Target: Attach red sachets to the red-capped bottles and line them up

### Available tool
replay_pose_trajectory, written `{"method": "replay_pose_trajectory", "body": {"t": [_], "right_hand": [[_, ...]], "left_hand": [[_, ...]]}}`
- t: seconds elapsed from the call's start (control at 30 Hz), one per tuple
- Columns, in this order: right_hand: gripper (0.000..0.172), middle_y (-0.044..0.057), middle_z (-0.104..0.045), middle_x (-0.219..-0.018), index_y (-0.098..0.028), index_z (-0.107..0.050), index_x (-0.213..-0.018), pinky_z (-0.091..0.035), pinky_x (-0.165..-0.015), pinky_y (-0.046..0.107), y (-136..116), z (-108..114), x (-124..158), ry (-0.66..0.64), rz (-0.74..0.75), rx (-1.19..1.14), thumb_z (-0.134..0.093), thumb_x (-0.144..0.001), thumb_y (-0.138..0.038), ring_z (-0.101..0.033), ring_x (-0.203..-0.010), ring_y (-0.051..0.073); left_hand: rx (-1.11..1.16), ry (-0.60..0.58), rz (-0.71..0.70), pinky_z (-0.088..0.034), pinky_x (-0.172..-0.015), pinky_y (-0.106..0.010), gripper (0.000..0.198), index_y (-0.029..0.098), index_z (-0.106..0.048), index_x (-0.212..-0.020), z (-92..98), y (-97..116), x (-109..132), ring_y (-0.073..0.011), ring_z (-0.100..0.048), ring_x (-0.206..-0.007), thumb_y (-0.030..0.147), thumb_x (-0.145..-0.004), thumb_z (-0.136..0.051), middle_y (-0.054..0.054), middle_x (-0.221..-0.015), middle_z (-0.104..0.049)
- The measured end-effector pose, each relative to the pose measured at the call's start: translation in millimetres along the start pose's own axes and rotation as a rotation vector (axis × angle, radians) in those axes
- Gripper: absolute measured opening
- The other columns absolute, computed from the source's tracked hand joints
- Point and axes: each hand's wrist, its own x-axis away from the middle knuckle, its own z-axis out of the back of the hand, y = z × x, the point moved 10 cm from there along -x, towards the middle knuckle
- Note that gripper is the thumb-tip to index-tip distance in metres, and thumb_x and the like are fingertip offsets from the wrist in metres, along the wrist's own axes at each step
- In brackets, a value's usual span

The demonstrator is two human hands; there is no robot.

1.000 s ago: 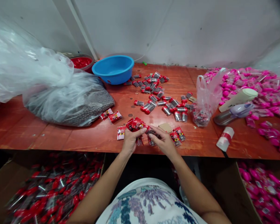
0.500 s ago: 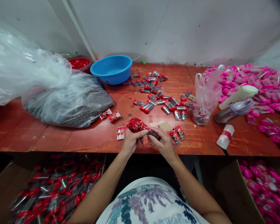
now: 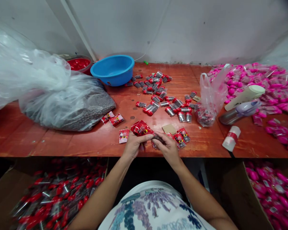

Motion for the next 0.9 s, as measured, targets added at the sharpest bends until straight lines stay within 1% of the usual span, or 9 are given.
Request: {"method": "replay_pose_trajectory", "body": {"t": [0.07,0.1,0.17,0.27,0.4,0.57,0.77,0.83,0.9], "right_hand": [[0.034,0.002,-0.068,-0.086,-0.023,-0.064,-0.115,-0.051,-0.058,0.026,14,-3,0,-0.016,-0.11,-0.123,-0.063,-0.084,-0.036,-0.061,-0.066,0.014],[0.035,0.001,-0.067,-0.082,-0.023,-0.063,-0.115,-0.049,-0.054,0.025,18,-4,1,-0.01,-0.137,-0.168,-0.064,-0.083,-0.036,-0.059,-0.062,0.013],[0.036,0.001,-0.066,-0.082,-0.023,-0.061,-0.114,-0.048,-0.053,0.024,21,-1,0,0.022,-0.145,-0.21,-0.066,-0.081,-0.037,-0.058,-0.062,0.013],[0.034,0.002,-0.067,-0.088,-0.023,-0.061,-0.11,-0.049,-0.052,0.024,22,3,0,0.071,-0.138,-0.205,-0.067,-0.08,-0.038,-0.059,-0.064,0.013],[0.03,0.002,-0.068,-0.09,-0.023,-0.061,-0.108,-0.051,-0.059,0.026,18,0,1,0.079,-0.107,-0.146,-0.065,-0.081,-0.037,-0.062,-0.069,0.015],[0.027,0.004,-0.068,-0.098,-0.023,-0.06,-0.108,-0.052,-0.076,0.029,6,-2,4,0.147,-0.005,0.004,-0.064,-0.082,-0.033,-0.064,-0.084,0.017],[0.03,0.0,-0.064,-0.082,-0.022,-0.054,-0.101,-0.048,-0.052,0.022,30,-15,-1,0.083,-0.207,-0.33,-0.067,-0.079,-0.037,-0.059,-0.062,0.012],[0.031,0.0,-0.063,-0.084,-0.022,-0.055,-0.102,-0.048,-0.051,0.022,32,-14,-2,0.065,-0.217,-0.334,-0.067,-0.079,-0.038,-0.057,-0.062,0.011],[0.034,0.002,-0.062,-0.093,-0.023,-0.057,-0.109,-0.052,-0.06,0.024,29,-12,-4,0.015,-0.183,-0.264,-0.066,-0.08,-0.037,-0.059,-0.07,0.013]], "left_hand": [[0.016,-0.053,0.018,-0.042,-0.045,-0.017,0.051,0.016,-0.066,-0.097,-4.3,2,2,-0.0078,-0.054,-0.05,0.015,-0.049,-0.084,0.0,-0.071,-0.066],[0.017,-0.074,0.025,-0.043,-0.046,-0.018,0.053,0.016,-0.066,-0.099,-5.5,3,2,-0.0083,-0.055,-0.051,0.014,-0.05,-0.084,0.0,-0.074,-0.067],[0.013,-0.088,0.025,-0.042,-0.044,-0.018,0.041,0.015,-0.066,-0.091,-4.4,4,2,-0.0075,-0.053,-0.049,0.016,-0.053,-0.083,0.001,-0.07,-0.066],[0.013,-0.03,-0.01,-0.038,-0.04,-0.018,0.024,0.013,-0.064,-0.074,4.2,7,1,-0.0051,-0.045,-0.041,0.019,-0.058,-0.081,0.004,-0.058,-0.058],[-0.009,0.075,-0.048,-0.034,-0.037,-0.018,0.026,0.014,-0.059,-0.063,12.9,9,0,-0.0046,-0.041,-0.038,0.018,-0.054,-0.083,0.006,-0.052,-0.054],[-0.088,0.114,-0.047,-0.03,-0.038,-0.018,0.026,0.013,-0.059,-0.059,13.5,6,0,-0.0046,-0.04,-0.038,0.022,-0.055,-0.083,0.005,-0.049,-0.052],[-0.038,0.059,-0.001,-0.034,-0.04,-0.019,0.023,0.013,-0.063,-0.061,7.7,-5,1,-0.0058,-0.043,-0.04,0.021,-0.054,-0.083,0.003,-0.051,-0.056],[-0.02,0.041,0.029,-0.035,-0.039,-0.018,0.024,0.013,-0.063,-0.065,6.9,-8,1,-0.0057,-0.044,-0.04,0.02,-0.054,-0.084,0.003,-0.053,-0.057],[-0.001,0.053,0.014,-0.036,-0.039,-0.018,0.028,0.013,-0.065,-0.074,9.9,-5,-1,-0.0052,-0.044,-0.04,0.019,-0.053,-0.084,0.004,-0.057,-0.058]]}}
